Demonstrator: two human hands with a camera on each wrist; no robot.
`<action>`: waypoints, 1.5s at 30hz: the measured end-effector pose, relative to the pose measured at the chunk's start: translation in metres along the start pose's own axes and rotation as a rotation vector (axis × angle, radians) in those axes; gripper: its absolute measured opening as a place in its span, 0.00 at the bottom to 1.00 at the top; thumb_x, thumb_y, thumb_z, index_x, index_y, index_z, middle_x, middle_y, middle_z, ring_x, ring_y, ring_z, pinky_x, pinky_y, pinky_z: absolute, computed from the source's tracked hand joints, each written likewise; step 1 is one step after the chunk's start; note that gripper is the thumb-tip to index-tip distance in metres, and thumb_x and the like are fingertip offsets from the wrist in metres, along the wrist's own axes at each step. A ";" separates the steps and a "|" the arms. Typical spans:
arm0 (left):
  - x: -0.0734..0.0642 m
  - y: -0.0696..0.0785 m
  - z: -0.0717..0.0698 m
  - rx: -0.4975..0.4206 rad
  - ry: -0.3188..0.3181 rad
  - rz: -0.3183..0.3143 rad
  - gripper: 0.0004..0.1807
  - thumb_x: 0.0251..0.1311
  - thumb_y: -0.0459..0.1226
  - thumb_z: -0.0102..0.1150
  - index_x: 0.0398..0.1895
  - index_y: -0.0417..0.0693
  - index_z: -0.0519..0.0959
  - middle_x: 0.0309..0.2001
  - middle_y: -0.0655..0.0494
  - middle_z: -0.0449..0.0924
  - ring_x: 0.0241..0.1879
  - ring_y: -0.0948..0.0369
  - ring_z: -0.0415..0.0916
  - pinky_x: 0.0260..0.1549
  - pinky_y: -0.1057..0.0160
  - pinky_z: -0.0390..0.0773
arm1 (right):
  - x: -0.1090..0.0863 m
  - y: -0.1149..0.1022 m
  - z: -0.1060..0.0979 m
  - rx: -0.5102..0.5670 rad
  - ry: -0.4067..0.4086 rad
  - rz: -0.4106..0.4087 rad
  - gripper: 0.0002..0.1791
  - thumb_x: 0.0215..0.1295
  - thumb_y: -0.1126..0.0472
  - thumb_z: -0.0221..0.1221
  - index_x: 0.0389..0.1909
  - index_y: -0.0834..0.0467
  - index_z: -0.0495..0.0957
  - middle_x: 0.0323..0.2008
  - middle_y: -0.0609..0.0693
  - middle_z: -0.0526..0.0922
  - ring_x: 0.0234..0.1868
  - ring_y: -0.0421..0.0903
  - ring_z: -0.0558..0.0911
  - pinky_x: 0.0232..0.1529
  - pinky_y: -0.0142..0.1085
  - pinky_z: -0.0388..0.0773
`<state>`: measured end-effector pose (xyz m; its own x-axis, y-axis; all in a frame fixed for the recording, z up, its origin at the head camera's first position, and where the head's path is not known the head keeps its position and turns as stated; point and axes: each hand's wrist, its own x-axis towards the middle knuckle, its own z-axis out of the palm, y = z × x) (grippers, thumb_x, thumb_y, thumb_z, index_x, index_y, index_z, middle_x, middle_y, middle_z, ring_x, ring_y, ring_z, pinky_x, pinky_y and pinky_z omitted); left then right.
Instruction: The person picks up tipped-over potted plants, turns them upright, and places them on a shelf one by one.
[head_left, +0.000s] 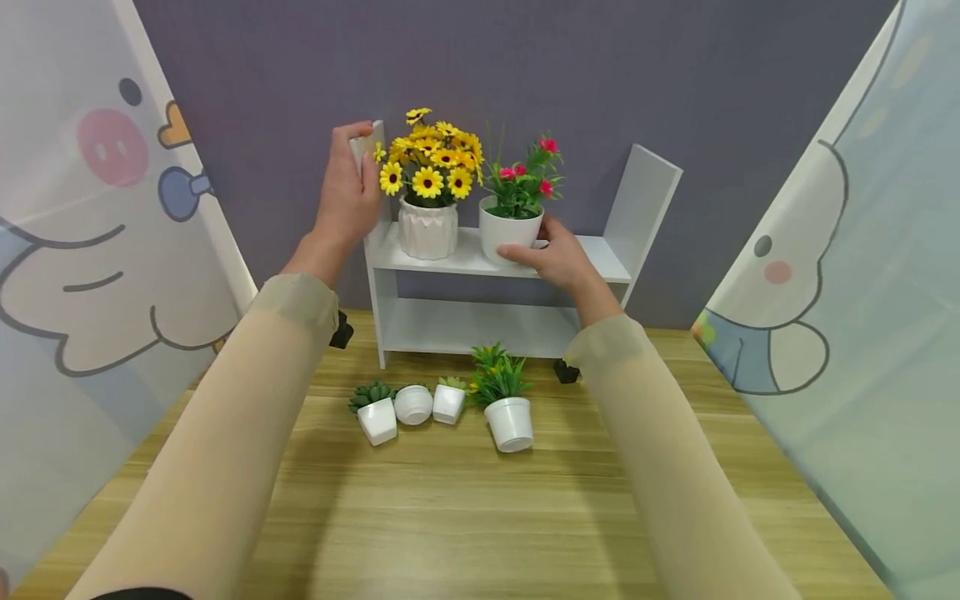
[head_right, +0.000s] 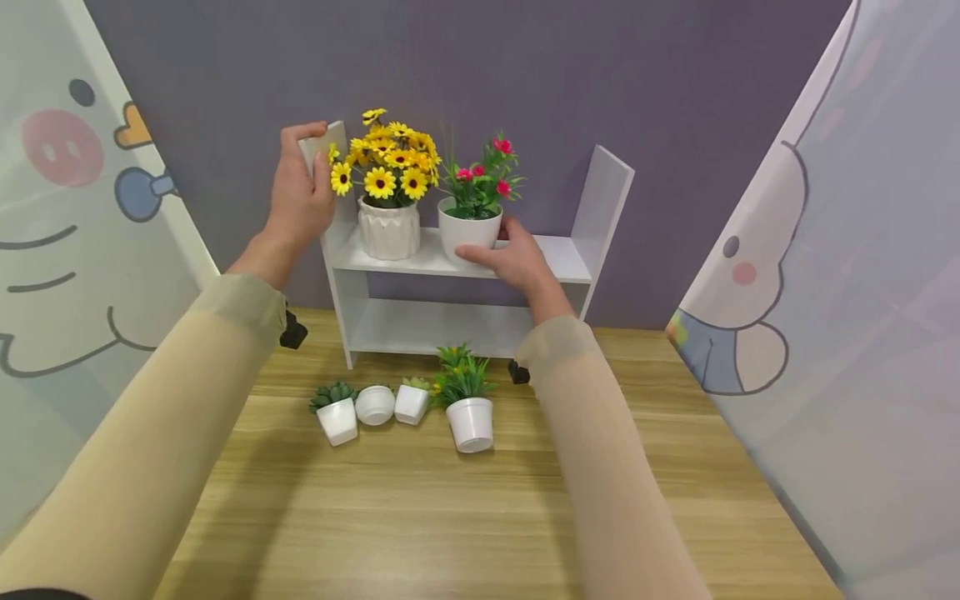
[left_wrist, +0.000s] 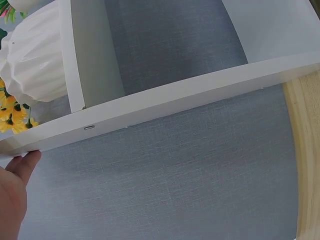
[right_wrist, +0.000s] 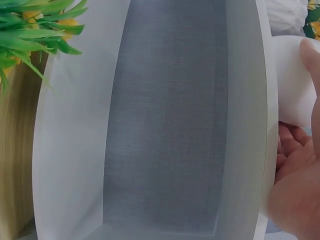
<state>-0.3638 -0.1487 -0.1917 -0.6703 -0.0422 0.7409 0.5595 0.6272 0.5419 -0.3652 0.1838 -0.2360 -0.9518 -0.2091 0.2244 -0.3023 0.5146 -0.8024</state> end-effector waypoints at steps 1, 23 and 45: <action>0.000 0.000 0.000 0.004 0.000 -0.002 0.24 0.87 0.40 0.35 0.80 0.47 0.58 0.84 0.48 0.60 0.63 0.48 0.71 0.65 0.51 0.76 | 0.000 0.000 0.001 0.004 0.002 0.000 0.52 0.65 0.36 0.74 0.82 0.55 0.64 0.78 0.57 0.72 0.74 0.57 0.73 0.71 0.58 0.76; -0.001 0.002 -0.001 0.014 -0.014 -0.030 0.25 0.88 0.43 0.34 0.81 0.51 0.56 0.85 0.53 0.59 0.61 0.49 0.72 0.64 0.54 0.76 | -0.002 -0.002 0.012 -0.059 0.091 0.071 0.62 0.61 0.29 0.74 0.86 0.54 0.57 0.78 0.55 0.71 0.77 0.56 0.70 0.76 0.57 0.71; -0.002 -0.001 0.000 0.011 0.001 -0.025 0.25 0.88 0.43 0.34 0.82 0.52 0.57 0.83 0.51 0.62 0.52 0.52 0.70 0.51 0.59 0.72 | -0.004 -0.001 0.018 -0.108 0.134 0.084 0.67 0.58 0.26 0.74 0.87 0.53 0.53 0.82 0.54 0.67 0.79 0.56 0.70 0.77 0.57 0.70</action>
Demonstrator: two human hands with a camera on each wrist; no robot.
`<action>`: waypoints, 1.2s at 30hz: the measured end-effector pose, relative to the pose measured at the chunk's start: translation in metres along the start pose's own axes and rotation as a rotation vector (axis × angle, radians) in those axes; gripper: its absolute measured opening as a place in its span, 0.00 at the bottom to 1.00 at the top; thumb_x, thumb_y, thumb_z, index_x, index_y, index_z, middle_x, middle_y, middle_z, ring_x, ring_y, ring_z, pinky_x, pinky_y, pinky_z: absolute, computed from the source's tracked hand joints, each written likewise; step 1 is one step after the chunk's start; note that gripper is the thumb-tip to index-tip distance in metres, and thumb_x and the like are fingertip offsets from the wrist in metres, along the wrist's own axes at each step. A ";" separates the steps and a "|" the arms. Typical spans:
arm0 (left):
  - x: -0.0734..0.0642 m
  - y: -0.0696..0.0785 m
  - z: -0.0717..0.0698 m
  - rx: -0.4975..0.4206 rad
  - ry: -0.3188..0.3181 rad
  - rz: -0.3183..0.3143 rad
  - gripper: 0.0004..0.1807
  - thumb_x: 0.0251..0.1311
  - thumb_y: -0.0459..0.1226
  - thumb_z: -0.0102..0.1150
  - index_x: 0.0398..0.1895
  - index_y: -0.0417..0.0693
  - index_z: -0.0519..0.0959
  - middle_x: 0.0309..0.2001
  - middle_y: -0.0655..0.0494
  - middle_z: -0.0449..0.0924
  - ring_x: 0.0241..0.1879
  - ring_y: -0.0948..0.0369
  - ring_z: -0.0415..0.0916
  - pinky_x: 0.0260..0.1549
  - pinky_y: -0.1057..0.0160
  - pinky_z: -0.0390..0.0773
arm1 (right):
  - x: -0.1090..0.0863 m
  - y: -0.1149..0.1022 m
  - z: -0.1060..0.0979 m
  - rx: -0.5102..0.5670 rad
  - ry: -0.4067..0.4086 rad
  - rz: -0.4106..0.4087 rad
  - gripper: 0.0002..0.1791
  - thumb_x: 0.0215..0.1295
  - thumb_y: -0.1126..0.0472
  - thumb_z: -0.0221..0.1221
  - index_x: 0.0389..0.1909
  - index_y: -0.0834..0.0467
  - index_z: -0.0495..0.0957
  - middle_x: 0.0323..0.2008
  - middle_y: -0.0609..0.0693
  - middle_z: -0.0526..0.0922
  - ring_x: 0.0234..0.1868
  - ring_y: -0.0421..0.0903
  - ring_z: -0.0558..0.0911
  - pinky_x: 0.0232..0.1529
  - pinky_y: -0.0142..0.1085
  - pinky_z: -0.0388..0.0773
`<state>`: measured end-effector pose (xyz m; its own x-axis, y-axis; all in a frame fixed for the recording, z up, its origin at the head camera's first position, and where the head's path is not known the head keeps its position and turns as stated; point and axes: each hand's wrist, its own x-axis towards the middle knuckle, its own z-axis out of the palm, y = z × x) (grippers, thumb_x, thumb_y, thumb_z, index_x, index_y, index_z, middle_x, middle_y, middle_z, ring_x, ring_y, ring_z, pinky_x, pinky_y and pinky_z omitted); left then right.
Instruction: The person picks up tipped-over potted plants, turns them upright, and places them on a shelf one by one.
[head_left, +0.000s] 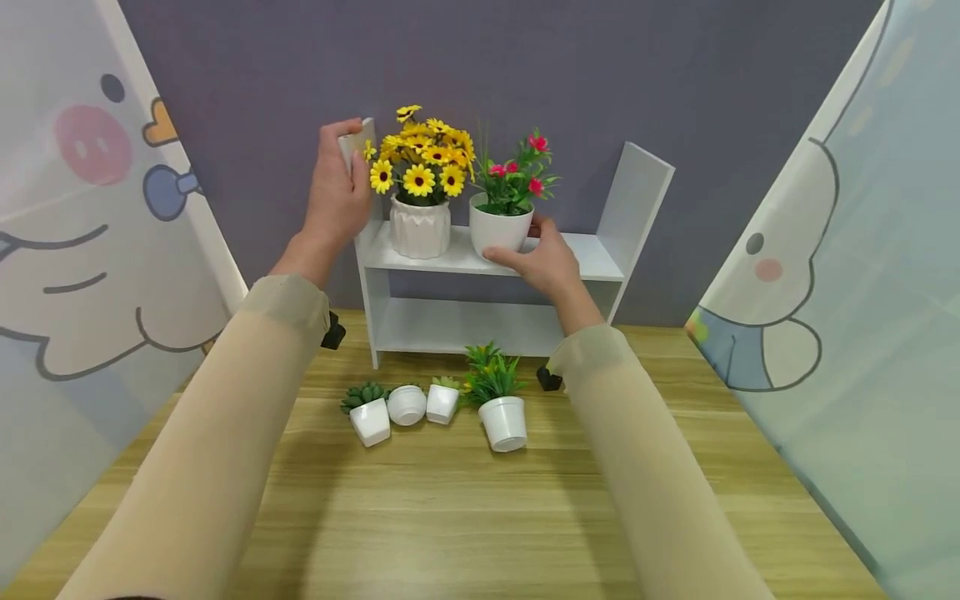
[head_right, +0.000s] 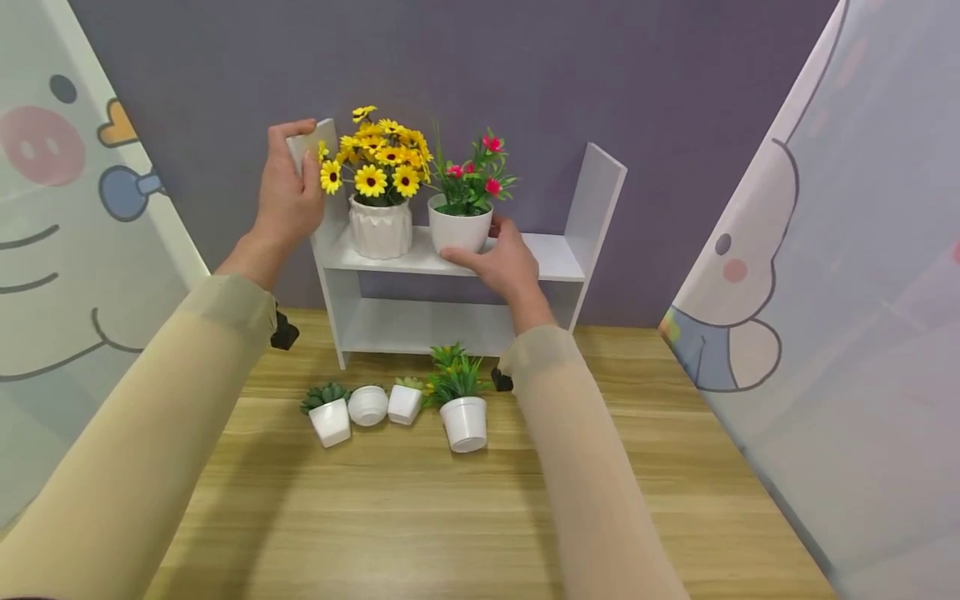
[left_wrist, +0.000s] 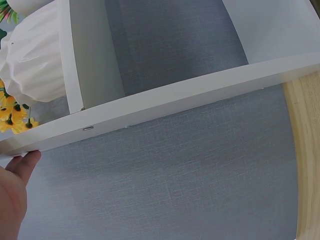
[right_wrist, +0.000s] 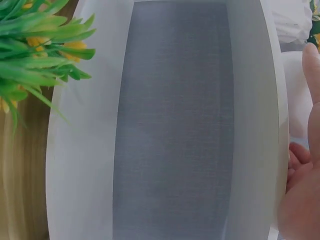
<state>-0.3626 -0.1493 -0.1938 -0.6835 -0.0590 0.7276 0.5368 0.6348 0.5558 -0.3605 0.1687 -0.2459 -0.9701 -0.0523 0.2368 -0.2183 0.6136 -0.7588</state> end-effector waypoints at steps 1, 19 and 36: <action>0.000 0.000 0.000 0.002 0.000 -0.002 0.25 0.88 0.44 0.34 0.82 0.52 0.57 0.82 0.51 0.62 0.51 0.53 0.69 0.51 0.60 0.72 | 0.000 0.000 -0.002 0.017 -0.003 -0.003 0.66 0.58 0.27 0.74 0.88 0.53 0.53 0.82 0.54 0.67 0.78 0.56 0.70 0.76 0.56 0.71; 0.000 -0.001 0.001 0.000 -0.002 0.007 0.25 0.88 0.43 0.34 0.81 0.51 0.57 0.83 0.50 0.61 0.56 0.49 0.72 0.54 0.55 0.75 | -0.053 0.022 -0.043 0.246 0.004 -0.071 0.49 0.71 0.38 0.71 0.84 0.52 0.61 0.78 0.55 0.73 0.61 0.47 0.75 0.59 0.40 0.77; 0.001 -0.003 0.001 -0.005 0.006 0.036 0.25 0.88 0.43 0.34 0.81 0.48 0.57 0.82 0.46 0.62 0.54 0.48 0.72 0.54 0.53 0.74 | -0.128 0.095 -0.033 0.139 -0.295 -0.094 0.37 0.80 0.50 0.66 0.80 0.60 0.65 0.72 0.64 0.76 0.60 0.53 0.83 0.54 0.34 0.83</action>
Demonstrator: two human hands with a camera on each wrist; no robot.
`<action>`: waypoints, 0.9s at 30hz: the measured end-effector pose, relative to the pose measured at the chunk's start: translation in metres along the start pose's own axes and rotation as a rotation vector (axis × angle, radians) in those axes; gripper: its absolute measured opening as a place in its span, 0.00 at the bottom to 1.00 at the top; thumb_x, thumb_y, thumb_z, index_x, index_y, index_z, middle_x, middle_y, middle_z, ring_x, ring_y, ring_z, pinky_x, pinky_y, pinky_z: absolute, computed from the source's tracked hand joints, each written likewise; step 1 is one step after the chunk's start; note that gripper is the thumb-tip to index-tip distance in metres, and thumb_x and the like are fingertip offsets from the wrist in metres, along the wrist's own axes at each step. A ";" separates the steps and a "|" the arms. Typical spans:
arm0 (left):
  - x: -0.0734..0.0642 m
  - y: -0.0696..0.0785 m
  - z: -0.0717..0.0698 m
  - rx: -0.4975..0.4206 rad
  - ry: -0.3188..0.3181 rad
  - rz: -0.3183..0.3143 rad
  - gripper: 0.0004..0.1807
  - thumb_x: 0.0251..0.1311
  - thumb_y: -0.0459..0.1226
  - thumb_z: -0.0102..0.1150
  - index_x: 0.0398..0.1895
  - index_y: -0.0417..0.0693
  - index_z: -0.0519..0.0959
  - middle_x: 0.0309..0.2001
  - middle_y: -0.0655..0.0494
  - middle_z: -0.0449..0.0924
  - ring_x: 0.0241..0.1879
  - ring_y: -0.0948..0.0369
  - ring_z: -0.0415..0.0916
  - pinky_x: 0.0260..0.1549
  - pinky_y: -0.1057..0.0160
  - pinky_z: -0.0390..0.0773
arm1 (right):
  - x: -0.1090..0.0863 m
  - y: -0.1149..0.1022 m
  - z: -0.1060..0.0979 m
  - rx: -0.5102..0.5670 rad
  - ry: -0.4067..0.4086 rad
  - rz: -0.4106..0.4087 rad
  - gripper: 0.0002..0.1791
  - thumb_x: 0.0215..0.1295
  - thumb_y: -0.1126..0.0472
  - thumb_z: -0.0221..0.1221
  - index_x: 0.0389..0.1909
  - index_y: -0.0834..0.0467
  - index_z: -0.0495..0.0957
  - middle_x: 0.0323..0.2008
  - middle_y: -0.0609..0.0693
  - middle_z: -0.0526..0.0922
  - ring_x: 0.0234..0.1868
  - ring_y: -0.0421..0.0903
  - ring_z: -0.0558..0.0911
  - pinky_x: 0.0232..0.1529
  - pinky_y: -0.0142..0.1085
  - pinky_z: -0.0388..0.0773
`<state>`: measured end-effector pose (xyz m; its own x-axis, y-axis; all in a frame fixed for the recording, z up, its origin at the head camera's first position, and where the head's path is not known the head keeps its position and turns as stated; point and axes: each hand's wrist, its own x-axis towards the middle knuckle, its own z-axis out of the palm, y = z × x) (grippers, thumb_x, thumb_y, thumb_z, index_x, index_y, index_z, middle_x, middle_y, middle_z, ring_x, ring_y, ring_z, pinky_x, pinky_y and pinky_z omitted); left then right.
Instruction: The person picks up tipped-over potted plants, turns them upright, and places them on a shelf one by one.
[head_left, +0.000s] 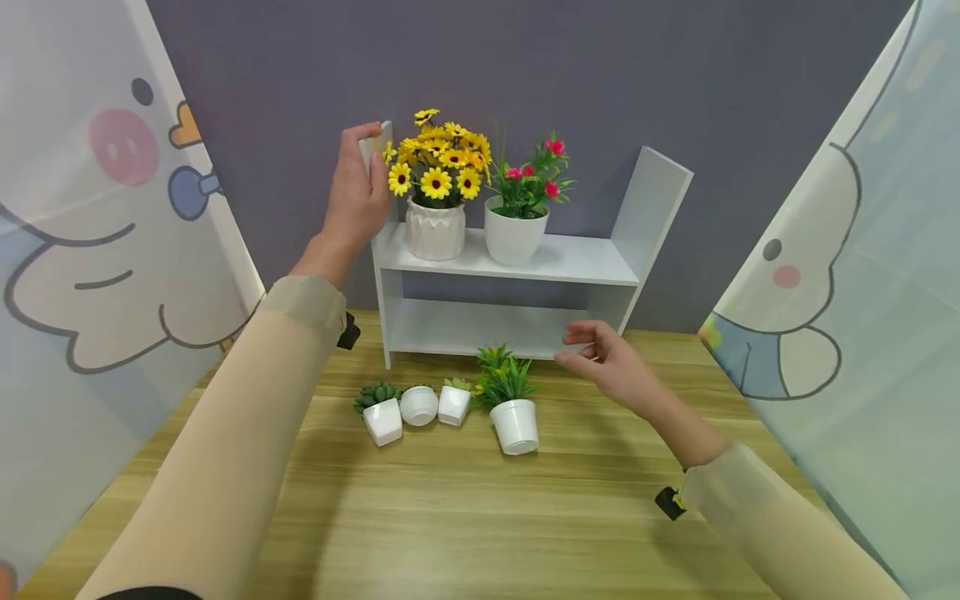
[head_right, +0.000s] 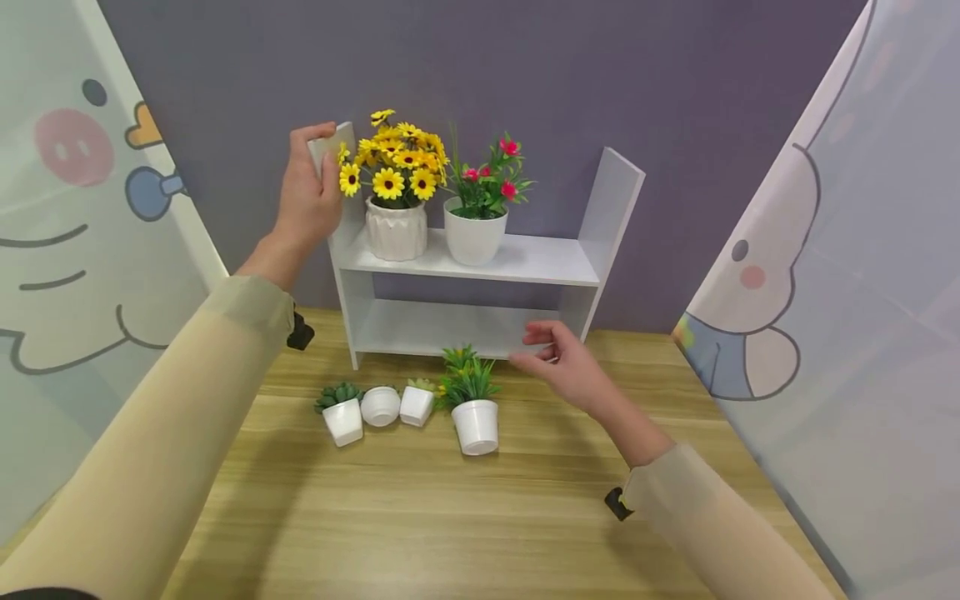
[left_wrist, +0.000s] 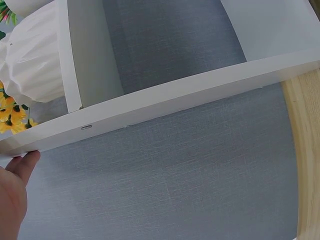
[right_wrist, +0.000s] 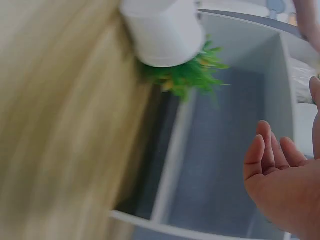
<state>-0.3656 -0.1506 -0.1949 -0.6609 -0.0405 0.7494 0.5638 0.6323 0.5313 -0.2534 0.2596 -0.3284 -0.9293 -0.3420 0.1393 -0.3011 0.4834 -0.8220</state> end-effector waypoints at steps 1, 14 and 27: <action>0.000 0.000 0.000 0.000 0.001 0.001 0.25 0.88 0.44 0.34 0.81 0.48 0.57 0.82 0.46 0.62 0.54 0.48 0.72 0.54 0.54 0.74 | -0.003 0.004 0.001 -0.004 -0.011 0.006 0.36 0.80 0.50 0.66 0.79 0.61 0.65 0.72 0.64 0.76 0.60 0.54 0.83 0.54 0.35 0.84; -0.001 -0.001 0.001 -0.012 0.020 0.025 0.25 0.89 0.48 0.32 0.80 0.48 0.59 0.77 0.45 0.67 0.44 0.59 0.66 0.45 0.63 0.68 | -0.020 0.041 0.012 -0.017 -0.117 0.074 0.34 0.80 0.49 0.65 0.75 0.66 0.69 0.68 0.65 0.80 0.55 0.51 0.83 0.54 0.42 0.84; -0.001 0.001 0.000 -0.012 0.016 0.014 0.25 0.89 0.47 0.33 0.80 0.47 0.59 0.80 0.45 0.65 0.49 0.54 0.69 0.49 0.60 0.70 | -0.028 0.062 0.038 0.035 -0.236 0.110 0.35 0.78 0.52 0.67 0.72 0.72 0.69 0.63 0.67 0.82 0.51 0.52 0.86 0.46 0.42 0.88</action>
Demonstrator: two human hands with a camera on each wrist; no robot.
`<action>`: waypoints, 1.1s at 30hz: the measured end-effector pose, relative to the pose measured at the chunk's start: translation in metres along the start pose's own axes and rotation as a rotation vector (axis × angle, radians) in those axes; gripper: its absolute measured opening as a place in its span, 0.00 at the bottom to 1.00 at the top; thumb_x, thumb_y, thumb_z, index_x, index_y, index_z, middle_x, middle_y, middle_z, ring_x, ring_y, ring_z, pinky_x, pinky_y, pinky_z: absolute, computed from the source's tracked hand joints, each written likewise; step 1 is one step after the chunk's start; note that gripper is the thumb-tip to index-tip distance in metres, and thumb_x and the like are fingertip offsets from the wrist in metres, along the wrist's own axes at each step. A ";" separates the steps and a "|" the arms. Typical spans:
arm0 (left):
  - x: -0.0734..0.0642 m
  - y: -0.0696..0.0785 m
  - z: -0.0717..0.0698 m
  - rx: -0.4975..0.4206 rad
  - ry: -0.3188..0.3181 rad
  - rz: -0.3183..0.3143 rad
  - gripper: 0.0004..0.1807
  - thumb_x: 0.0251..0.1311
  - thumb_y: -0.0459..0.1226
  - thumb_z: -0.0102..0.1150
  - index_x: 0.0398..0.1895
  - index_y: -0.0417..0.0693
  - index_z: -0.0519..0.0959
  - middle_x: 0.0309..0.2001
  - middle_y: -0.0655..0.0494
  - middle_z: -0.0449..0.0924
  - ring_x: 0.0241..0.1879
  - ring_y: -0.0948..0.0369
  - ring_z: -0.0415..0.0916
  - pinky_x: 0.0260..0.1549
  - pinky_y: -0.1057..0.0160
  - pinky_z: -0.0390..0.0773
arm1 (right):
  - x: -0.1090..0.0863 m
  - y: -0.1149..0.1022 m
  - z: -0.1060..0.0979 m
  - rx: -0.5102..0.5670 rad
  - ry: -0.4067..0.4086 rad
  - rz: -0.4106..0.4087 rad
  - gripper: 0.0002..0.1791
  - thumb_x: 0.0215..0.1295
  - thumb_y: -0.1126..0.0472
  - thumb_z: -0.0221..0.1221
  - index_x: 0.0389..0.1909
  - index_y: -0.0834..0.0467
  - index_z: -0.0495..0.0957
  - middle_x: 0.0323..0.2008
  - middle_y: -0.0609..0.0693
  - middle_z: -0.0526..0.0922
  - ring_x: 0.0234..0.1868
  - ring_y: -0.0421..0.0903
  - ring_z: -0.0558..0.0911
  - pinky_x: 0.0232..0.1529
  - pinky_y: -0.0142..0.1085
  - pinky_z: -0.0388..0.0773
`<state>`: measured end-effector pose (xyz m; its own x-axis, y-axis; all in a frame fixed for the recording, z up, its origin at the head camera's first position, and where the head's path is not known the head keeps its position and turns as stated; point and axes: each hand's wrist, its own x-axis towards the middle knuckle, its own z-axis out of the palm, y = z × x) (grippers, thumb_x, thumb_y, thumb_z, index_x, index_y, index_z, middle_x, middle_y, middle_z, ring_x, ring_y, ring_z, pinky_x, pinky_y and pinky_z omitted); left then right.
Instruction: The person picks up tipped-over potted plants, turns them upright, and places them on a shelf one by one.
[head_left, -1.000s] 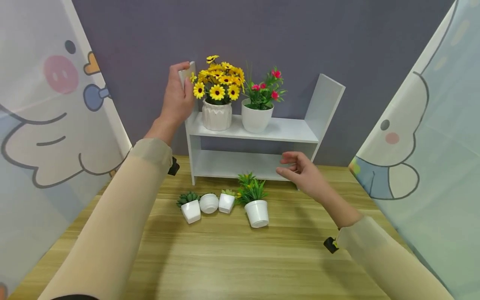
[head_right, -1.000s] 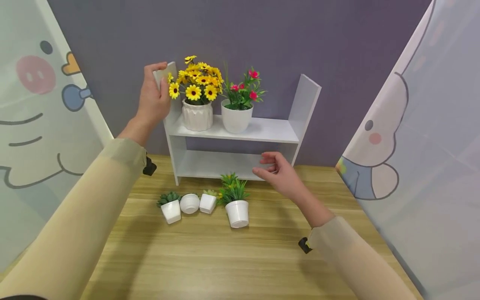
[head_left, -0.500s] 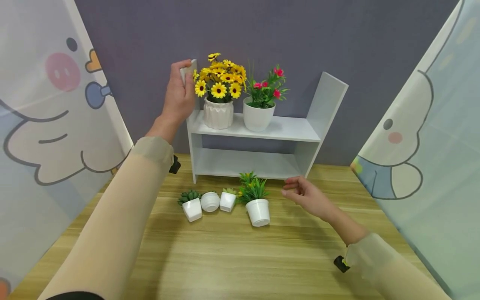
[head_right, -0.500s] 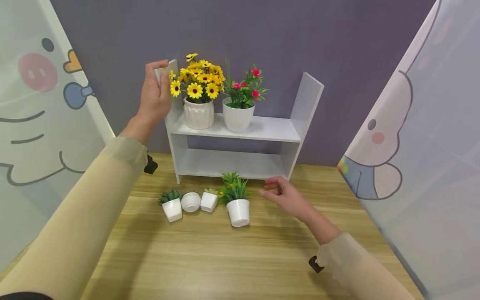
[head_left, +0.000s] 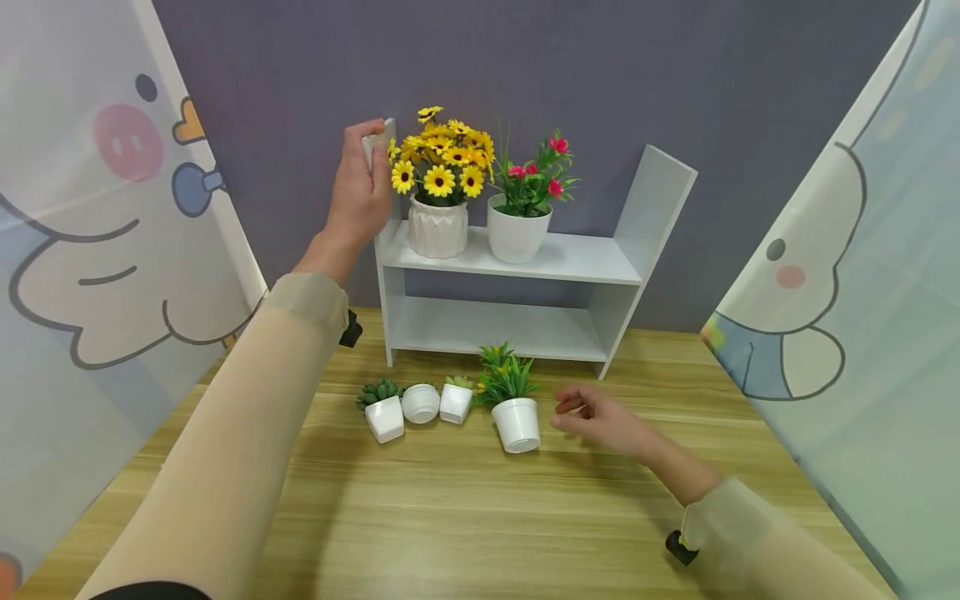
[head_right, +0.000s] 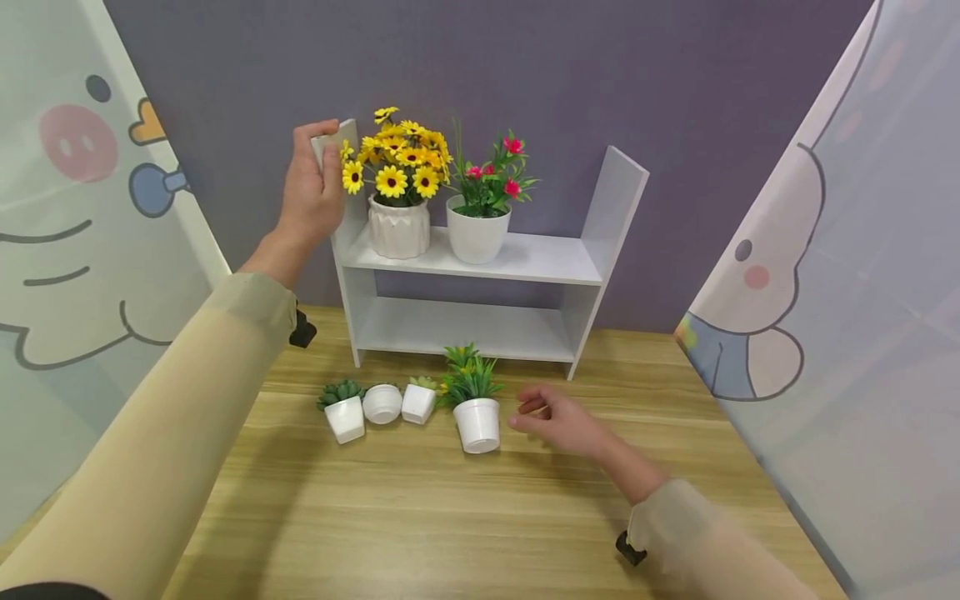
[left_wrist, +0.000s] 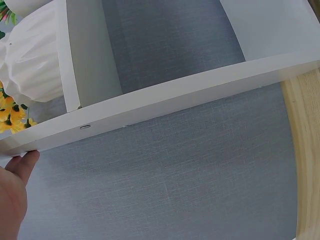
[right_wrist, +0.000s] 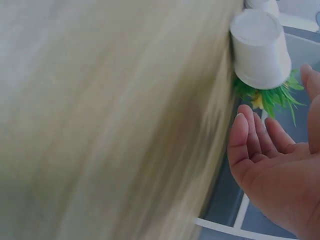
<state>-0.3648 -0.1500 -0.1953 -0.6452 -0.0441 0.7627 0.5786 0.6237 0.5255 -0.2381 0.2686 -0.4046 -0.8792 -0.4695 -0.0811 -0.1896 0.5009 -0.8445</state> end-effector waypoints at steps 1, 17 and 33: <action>0.000 0.000 0.000 0.000 -0.001 0.000 0.25 0.90 0.47 0.33 0.80 0.47 0.59 0.81 0.46 0.64 0.50 0.53 0.69 0.49 0.60 0.71 | 0.000 0.001 0.002 -0.007 -0.013 -0.001 0.35 0.78 0.52 0.67 0.72 0.72 0.70 0.62 0.67 0.82 0.51 0.51 0.86 0.45 0.42 0.87; 0.001 -0.003 0.001 0.011 -0.005 0.011 0.26 0.90 0.48 0.32 0.81 0.46 0.58 0.77 0.41 0.66 0.48 0.52 0.69 0.48 0.58 0.70 | 0.005 -0.002 0.029 -0.082 -0.015 0.032 0.37 0.75 0.45 0.69 0.69 0.69 0.75 0.56 0.60 0.87 0.48 0.46 0.84 0.40 0.36 0.83; -0.001 -0.001 0.000 0.012 -0.005 0.008 0.26 0.90 0.48 0.31 0.80 0.46 0.58 0.78 0.43 0.65 0.45 0.56 0.67 0.46 0.61 0.69 | 0.015 -0.021 0.053 -0.157 0.115 0.154 0.34 0.71 0.36 0.70 0.54 0.66 0.85 0.42 0.52 0.87 0.39 0.45 0.81 0.38 0.37 0.79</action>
<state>-0.3653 -0.1508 -0.1965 -0.6430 -0.0355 0.7650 0.5777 0.6334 0.5149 -0.2240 0.2130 -0.4159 -0.9451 -0.2979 -0.1341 -0.1076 0.6714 -0.7332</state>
